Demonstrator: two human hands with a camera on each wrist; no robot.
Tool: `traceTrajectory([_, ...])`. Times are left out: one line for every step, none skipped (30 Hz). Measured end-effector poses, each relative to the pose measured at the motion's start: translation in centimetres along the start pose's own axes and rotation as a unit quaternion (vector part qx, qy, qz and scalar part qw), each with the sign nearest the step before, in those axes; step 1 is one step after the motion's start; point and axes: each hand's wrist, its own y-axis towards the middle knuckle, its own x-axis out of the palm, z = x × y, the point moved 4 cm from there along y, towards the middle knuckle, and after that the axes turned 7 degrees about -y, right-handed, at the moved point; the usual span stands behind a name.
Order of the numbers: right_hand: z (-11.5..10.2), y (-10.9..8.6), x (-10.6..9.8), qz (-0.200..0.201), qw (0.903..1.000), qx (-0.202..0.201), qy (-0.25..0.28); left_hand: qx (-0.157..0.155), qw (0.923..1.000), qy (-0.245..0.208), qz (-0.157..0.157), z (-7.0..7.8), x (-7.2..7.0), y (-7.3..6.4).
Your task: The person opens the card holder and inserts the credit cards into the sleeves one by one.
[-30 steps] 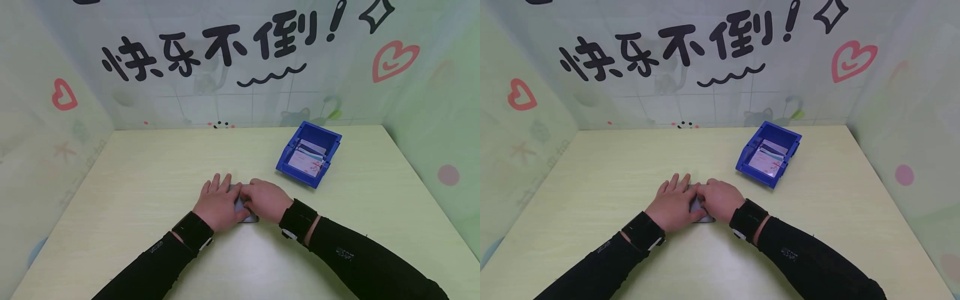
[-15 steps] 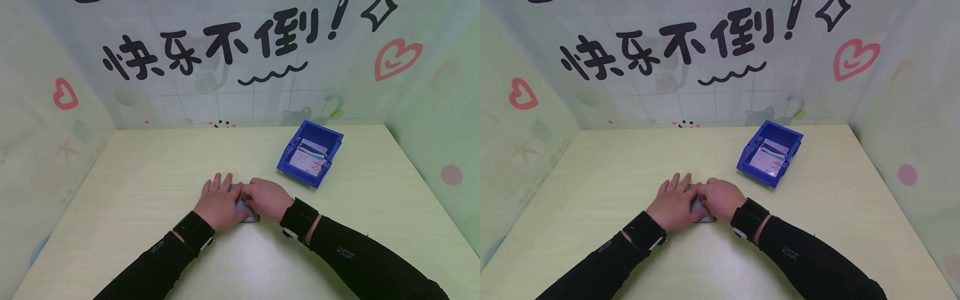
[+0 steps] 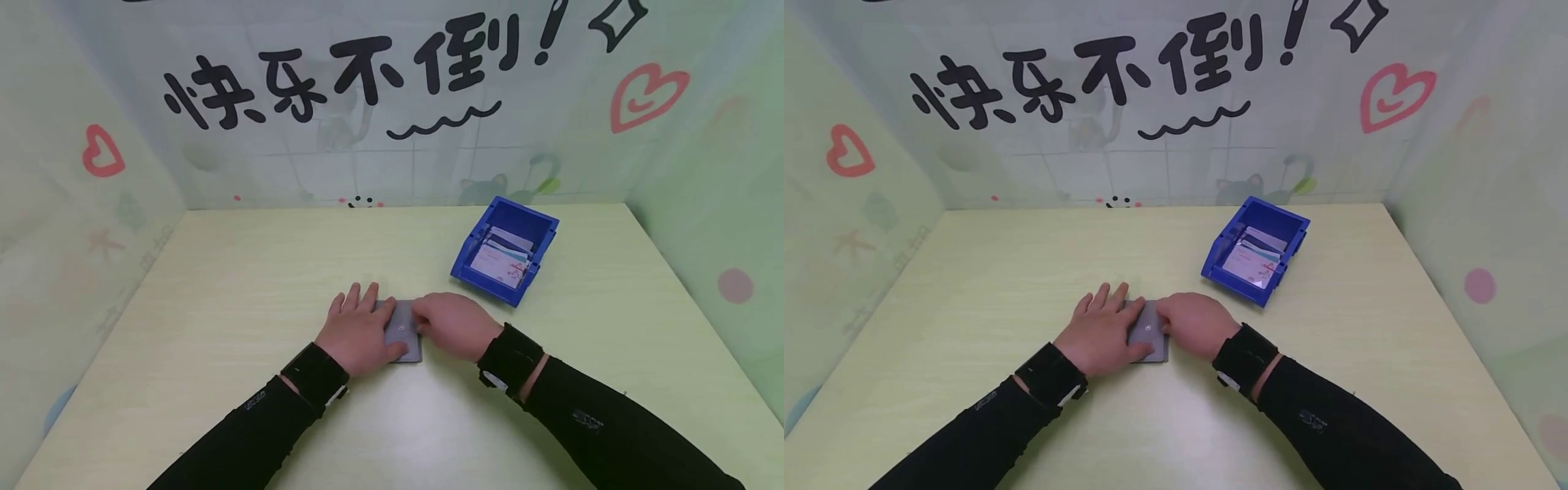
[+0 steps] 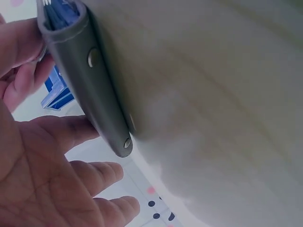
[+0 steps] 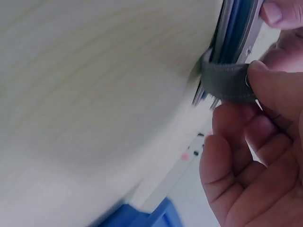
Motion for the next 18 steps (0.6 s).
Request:
traceTrajectory([0.3,-0.2,0.0,-0.003,1.0,0.003,0.009,-0.003,1.0,-0.001,-0.003,0.0,0.0,0.0])
traceTrajectory([0.5,-0.3,0.1,-0.006,0.9999,0.005,0.013,-0.006,1.0,-0.002,-0.005,0.0,0.0,0.1])
traceTrajectory([0.8,-0.5,0.1,-0.007,0.9998,0.006,0.019,-0.01,0.9999,-0.003,-0.008,0.0,0.1,0.2])
traceTrajectory([1.1,-0.7,0.1,-0.009,0.9996,0.007,0.024,-0.012,0.9999,-0.006,-0.01,0.0,0.1,0.2])
traceTrajectory([1.3,-0.9,0.2,-0.008,0.9995,0.007,0.028,-0.012,0.9998,-0.01,-0.011,0.1,0.1,0.3])
traceTrajectory([1.5,-1.0,0.2,-0.006,0.9995,0.0,0.03,-0.011,0.9998,-0.014,-0.011,0.2,0.0,0.4])
traceTrajectory([1.7,-1.2,0.2,-0.003,0.9995,-0.008,0.032,-0.008,0.9998,-0.017,-0.009,0.3,0.0,0.5])
traceTrajectory([1.9,-1.4,0.2,-0.001,0.9995,-0.015,0.029,-0.001,0.9997,-0.022,-0.007,0.6,0.0,0.6])
traceTrajectory([2.1,-1.6,0.3,0.002,0.9994,-0.023,0.026,0.008,0.9996,-0.027,-0.003,0.8,0.0,0.7])
traceTrajectory([2.2,-1.8,0.3,0.006,0.9992,-0.033,0.022,0.02,0.9993,-0.03,0.002,1.1,-0.1,0.8])
traceTrajectory([2.3,-2.0,0.2,0.009,0.9989,-0.043,0.017,0.034,0.9989,-0.033,0.006,1.4,-0.1,0.8])
traceTrajectory([2.4,-2.2,0.2,0.011,0.9986,-0.051,0.011,0.047,0.9983,-0.033,0.009,1.7,-0.1,0.9])
traceTrajectory([2.4,-2.3,0.2,0.01,0.9984,-0.055,0.007,0.06,0.9976,-0.033,0.011,2.0,-0.1,1.0])
traceTrajectory([2.5,-2.4,0.1,0.01,0.9984,-0.056,0.004,0.071,0.9968,-0.034,0.013,2.3,-0.1,1.0])
traceTrajectory([2.5,-2.5,0.1,0.01,0.9982,-0.059,0.0,0.081,0.9961,-0.032,0.014,2.5,0.0,1.0])
traceTrajectory([2.6,-2.6,0.0,0.011,0.9981,-0.06,-0.005,0.089,0.9955,-0.029,0.014,2.8,0.0,1.1])
traceTrajectory([2.6,-2.7,0.0,0.011,0.9981,-0.06,-0.01,0.093,0.9952,-0.027,0.013,2.9,0.1,1.1])
traceTrajectory([2.6,-2.7,0.0,0.012,0.998,-0.06,-0.015,0.094,0.9952,-0.025,0.011,3.1,0.1,1.1])
